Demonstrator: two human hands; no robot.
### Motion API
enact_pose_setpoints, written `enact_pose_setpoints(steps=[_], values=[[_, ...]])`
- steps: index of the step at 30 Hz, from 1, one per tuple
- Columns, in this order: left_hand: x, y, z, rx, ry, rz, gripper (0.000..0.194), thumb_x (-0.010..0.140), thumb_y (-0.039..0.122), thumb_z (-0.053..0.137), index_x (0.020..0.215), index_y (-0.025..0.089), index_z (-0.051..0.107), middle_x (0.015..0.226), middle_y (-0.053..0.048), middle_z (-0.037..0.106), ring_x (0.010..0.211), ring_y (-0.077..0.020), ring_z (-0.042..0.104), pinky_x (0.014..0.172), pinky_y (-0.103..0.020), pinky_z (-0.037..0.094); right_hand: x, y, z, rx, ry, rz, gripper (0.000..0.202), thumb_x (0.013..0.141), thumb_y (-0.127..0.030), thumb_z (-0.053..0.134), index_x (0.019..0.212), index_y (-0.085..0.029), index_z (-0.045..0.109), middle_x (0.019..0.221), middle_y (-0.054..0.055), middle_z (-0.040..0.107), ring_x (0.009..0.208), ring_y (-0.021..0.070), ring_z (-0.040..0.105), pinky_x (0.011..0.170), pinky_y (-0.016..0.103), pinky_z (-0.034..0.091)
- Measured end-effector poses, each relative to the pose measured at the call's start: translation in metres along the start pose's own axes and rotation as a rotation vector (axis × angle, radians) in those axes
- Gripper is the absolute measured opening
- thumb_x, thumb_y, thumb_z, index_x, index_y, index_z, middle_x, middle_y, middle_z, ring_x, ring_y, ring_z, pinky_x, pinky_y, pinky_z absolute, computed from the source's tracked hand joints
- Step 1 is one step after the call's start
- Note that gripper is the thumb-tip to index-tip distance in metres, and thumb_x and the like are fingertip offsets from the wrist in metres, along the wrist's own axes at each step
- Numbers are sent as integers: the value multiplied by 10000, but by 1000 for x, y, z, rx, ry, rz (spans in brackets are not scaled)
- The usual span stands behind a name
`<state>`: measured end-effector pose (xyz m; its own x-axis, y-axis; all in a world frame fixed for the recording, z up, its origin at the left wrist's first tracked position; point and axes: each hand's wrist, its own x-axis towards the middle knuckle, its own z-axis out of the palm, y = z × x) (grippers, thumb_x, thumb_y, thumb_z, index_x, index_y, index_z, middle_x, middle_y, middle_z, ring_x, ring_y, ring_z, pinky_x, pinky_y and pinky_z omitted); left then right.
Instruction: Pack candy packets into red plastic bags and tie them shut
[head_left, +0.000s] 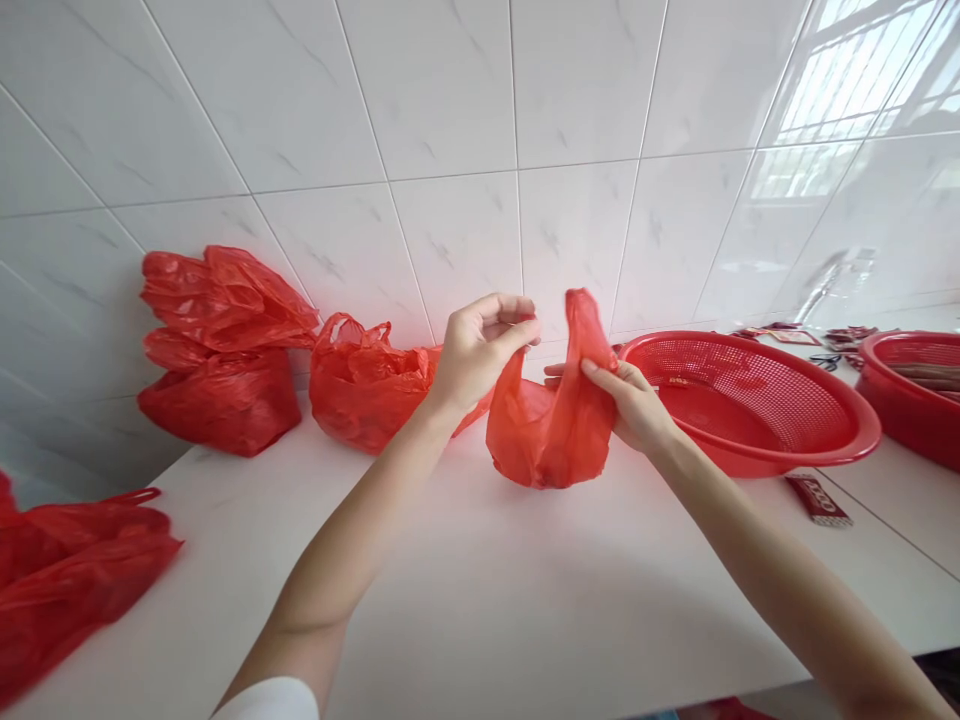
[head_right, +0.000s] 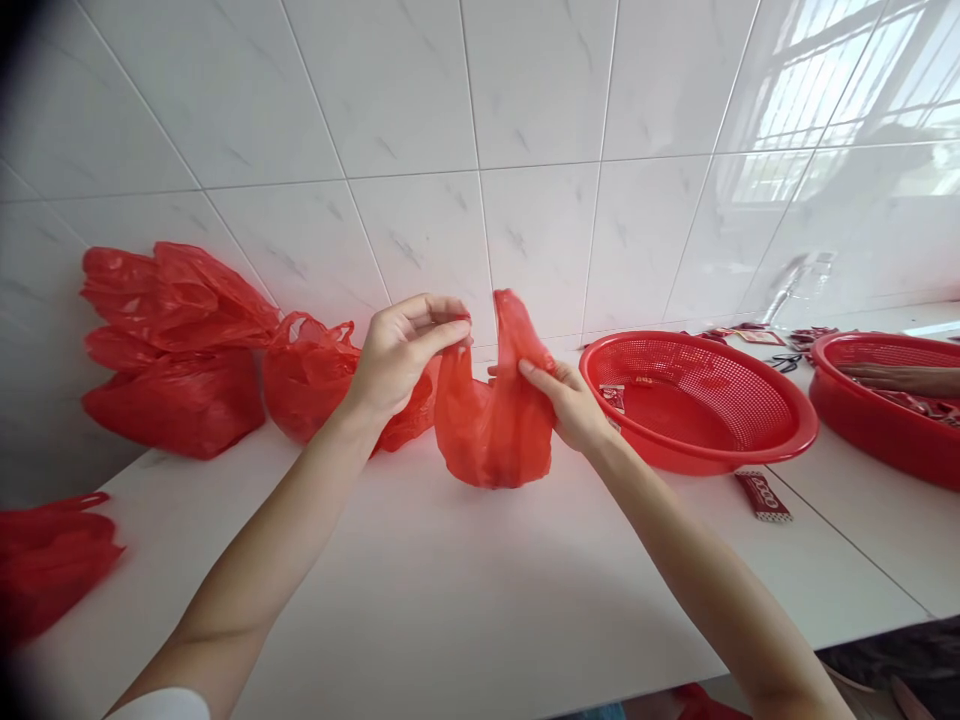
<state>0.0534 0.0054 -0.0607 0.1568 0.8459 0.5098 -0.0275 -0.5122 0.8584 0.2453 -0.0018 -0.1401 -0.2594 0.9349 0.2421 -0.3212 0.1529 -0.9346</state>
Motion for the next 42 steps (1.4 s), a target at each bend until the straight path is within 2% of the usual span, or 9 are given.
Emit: enact_pose_setpoints(steps=[6, 12, 15, 20, 24, 27, 30, 36, 42], values=[[2, -5, -30, 35, 188, 75, 216, 640, 139, 782, 844, 166, 714, 834, -10, 691, 801, -138, 652, 743, -257, 531, 6, 4, -14, 249, 228, 17, 296, 696, -506, 851, 698, -238, 727, 802, 35, 780, 857, 245, 736, 815, 345, 599], [-8, -32, -62, 85, 278, 79, 305, 647, 248, 820, 911, 179, 684, 902, -38, 704, 881, -186, 689, 882, -334, 548, 8, 17, -28, 353, 398, 66, 173, 753, -402, 804, 723, -255, 719, 778, 5, 771, 852, 225, 735, 864, 337, 598], [-18, -56, -71, 63, 194, 85, 516, 659, 343, 832, 1121, 215, 642, 1103, -86, 700, 1094, -243, 667, 997, -383, 521, 9, 22, -30, 350, 369, 100, 191, 777, -416, 767, 706, -249, 709, 786, 27, 773, 868, 243, 740, 888, 367, 592], [-31, -89, -70, 8, -105, -54, 876, 615, 370, 862, 1412, 298, 504, 1505, -109, 510, 1426, -313, 448, 1149, -424, 420, 10, 24, -33, 347, 359, 71, 207, 763, -432, 760, 697, -252, 681, 813, 25, 777, 861, 247, 743, 878, 384, 582], [-30, -96, -61, 37, -241, -166, 681, 694, 356, 834, 1328, 245, 611, 1289, -105, 677, 1254, -303, 603, 1048, -435, 505, 10, 23, -34, 355, 372, 49, 213, 750, -434, 764, 691, -253, 669, 796, 17, 773, 837, 241, 739, 872, 377, 575], [-26, -93, -53, 93, -150, -187, 383, 723, 395, 817, 1026, 172, 742, 946, -75, 746, 929, -238, 691, 862, -370, 556, 9, 22, -34, 376, 410, 32, 183, 747, -418, 761, 708, -259, 680, 794, 12, 778, 851, 242, 739, 873, 373, 574], [-24, -81, -46, 90, -72, -129, 255, 729, 397, 820, 825, 171, 752, 737, -20, 690, 694, -152, 619, 702, -294, 520, 9, 20, -35, 381, 400, 25, 182, 746, -430, 752, 747, -254, 705, 862, 28, 794, 950, 264, 737, 913, 387, 567], [-19, -59, -35, 12, 19, -84, 273, 695, 419, 853, 770, 183, 737, 715, 0, 650, 677, -133, 581, 649, -270, 479, 10, 23, -34, 348, 403, 40, 230, 727, -470, 757, 754, -247, 711, 939, 46, 807, 1056, 283, 720, 968, 402, 552], [-14, -78, -40, 43, 15, -238, 383, 637, 487, 871, 738, 159, 700, 642, 17, 595, 602, -122, 549, 593, -260, 442, 2, 35, -28, 275, 307, 109, 377, 671, -486, 811, 946, -234, 756, 1043, 81, 801, 1139, 292, 688, 912, 393, 568]])
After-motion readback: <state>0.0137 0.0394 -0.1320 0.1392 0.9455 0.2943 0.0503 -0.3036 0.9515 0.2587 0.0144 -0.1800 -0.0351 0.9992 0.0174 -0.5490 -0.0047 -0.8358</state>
